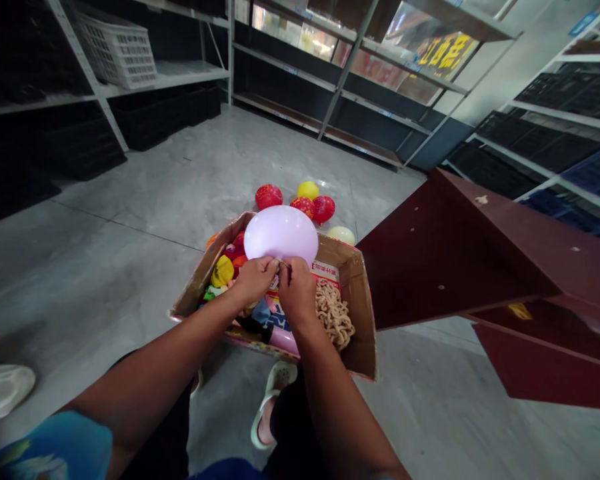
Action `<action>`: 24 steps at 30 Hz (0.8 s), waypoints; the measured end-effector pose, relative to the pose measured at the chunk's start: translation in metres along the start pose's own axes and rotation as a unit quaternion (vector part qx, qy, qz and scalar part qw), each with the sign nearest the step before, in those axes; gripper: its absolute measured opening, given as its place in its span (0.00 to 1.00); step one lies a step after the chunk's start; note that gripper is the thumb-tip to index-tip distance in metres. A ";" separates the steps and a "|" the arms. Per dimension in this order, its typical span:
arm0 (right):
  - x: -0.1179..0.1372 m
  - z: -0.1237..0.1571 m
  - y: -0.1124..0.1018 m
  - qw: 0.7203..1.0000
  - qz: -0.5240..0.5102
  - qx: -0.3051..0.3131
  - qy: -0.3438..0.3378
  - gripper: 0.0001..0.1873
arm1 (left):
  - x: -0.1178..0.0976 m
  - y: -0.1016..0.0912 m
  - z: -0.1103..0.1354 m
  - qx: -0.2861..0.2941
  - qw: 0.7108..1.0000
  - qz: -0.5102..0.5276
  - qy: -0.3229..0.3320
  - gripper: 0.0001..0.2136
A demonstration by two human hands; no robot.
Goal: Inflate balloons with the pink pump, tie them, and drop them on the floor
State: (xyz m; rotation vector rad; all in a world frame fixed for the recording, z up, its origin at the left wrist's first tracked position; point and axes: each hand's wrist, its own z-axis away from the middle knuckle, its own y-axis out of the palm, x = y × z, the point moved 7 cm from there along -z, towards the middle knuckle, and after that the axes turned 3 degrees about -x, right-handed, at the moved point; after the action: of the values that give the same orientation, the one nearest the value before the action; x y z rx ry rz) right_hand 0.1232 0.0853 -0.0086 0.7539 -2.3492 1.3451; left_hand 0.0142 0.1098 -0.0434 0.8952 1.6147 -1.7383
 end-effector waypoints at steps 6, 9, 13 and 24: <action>0.006 0.003 -0.009 0.994 -0.085 0.026 -0.057 0.11 | 0.009 -0.002 -0.007 -0.033 0.999 -0.007 0.010 0.19; 0.012 0.004 -0.008 0.990 -0.096 0.040 -0.092 0.12 | 0.007 -0.001 -0.005 -0.025 0.999 -0.023 0.011 0.18; -0.009 0.001 -0.001 0.977 -0.198 0.023 0.078 0.09 | 0.001 -0.002 0.000 -0.024 0.998 -0.062 0.016 0.16; -0.028 0.010 0.019 0.846 -0.399 0.067 0.348 0.13 | -0.009 -0.003 0.004 -0.013 0.996 -0.072 0.058 0.17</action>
State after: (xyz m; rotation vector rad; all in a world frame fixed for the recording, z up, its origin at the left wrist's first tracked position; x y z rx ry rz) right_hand 0.1347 0.0926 -0.0410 0.9271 -1.1667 1.1159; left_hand 0.0168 0.1058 -0.0343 0.9021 1.8118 -1.7869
